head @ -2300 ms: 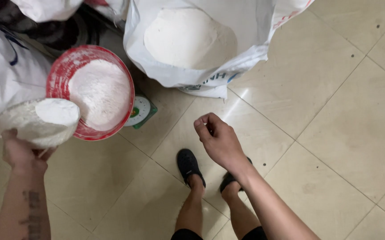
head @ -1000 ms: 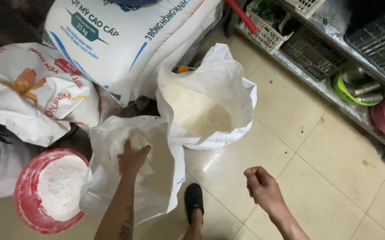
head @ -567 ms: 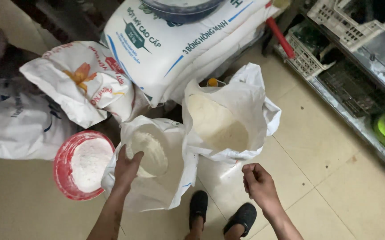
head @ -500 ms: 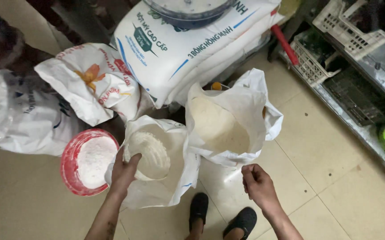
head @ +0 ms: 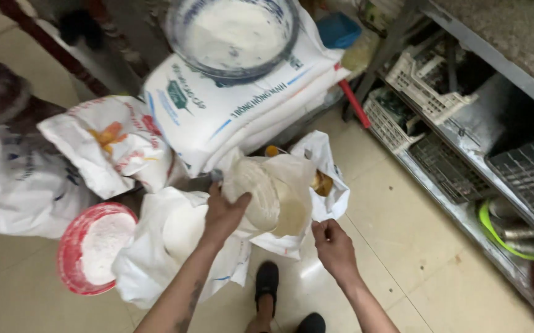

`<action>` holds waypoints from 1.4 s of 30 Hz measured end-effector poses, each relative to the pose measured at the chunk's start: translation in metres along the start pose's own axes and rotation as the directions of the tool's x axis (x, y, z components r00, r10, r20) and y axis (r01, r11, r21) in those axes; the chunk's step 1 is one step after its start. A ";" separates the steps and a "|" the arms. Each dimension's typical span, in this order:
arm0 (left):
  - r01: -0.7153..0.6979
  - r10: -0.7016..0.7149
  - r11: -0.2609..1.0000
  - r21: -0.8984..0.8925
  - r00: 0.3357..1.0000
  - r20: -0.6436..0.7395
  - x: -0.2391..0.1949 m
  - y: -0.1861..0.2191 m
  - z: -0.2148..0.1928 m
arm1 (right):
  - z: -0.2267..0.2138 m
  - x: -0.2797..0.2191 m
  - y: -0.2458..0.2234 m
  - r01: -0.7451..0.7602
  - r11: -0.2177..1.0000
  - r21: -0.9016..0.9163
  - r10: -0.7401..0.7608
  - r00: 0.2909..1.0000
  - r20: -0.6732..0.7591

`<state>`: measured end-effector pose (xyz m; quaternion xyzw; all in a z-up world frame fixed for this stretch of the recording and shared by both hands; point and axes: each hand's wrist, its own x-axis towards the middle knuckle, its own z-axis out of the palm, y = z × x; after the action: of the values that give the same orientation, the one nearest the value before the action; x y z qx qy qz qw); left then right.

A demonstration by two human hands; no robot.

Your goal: Weighing flour and sugar from large sacks and pouring them into a commercial dough mixer.

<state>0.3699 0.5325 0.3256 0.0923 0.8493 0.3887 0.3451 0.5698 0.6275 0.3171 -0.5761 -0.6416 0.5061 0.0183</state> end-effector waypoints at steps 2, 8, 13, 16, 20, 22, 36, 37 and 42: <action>0.018 -0.029 0.985 0.171 0.998 0.063 0.040 -0.016 0.039 | 0.003 0.014 0.004 -0.023 0.999 -0.045 0.023 1.000 0.000; 0.006 -0.036 0.833 0.553 0.998 0.042 0.174 -0.087 0.139 | 0.021 0.072 0.001 -0.125 0.966 -0.227 0.141 0.988 0.056; -0.062 0.111 0.619 0.783 0.994 -0.009 0.264 -0.147 0.185 | 0.028 0.112 -0.002 -0.212 0.889 -0.407 0.251 0.967 0.045; -0.129 0.096 0.641 0.757 0.991 0.088 0.270 -0.154 0.206 | 0.025 0.125 0.001 -0.211 0.881 -0.423 0.239 0.971 0.014; -0.501 0.332 0.301 0.811 0.853 0.403 0.243 -0.151 0.225 | 0.025 0.128 -0.011 -0.269 0.892 -0.365 0.289 0.957 0.001; -0.621 0.386 0.196 0.759 0.760 0.522 0.237 -0.145 0.217 | 0.029 0.130 -0.006 -0.258 0.905 -0.339 0.262 0.964 -0.035; -0.717 0.182 0.414 0.561 0.669 0.721 0.295 -0.134 0.190 | 0.038 0.140 0.007 -0.254 0.956 -0.147 0.245 0.966 -0.076; -0.713 0.182 0.413 0.567 0.674 0.716 0.290 -0.141 0.192 | 0.043 0.139 0.008 -0.248 0.958 -0.145 0.240 0.968 -0.070; -0.479 -0.124 0.595 0.646 0.739 0.662 0.298 -0.153 0.193 | 0.047 0.137 0.012 -0.175 0.971 -0.163 0.170 0.984 -0.045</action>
<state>0.2921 0.6700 -0.0276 0.4525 0.7405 -0.0457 0.4948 0.5036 0.6991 0.2097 -0.6368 -0.6287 0.4417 -0.0641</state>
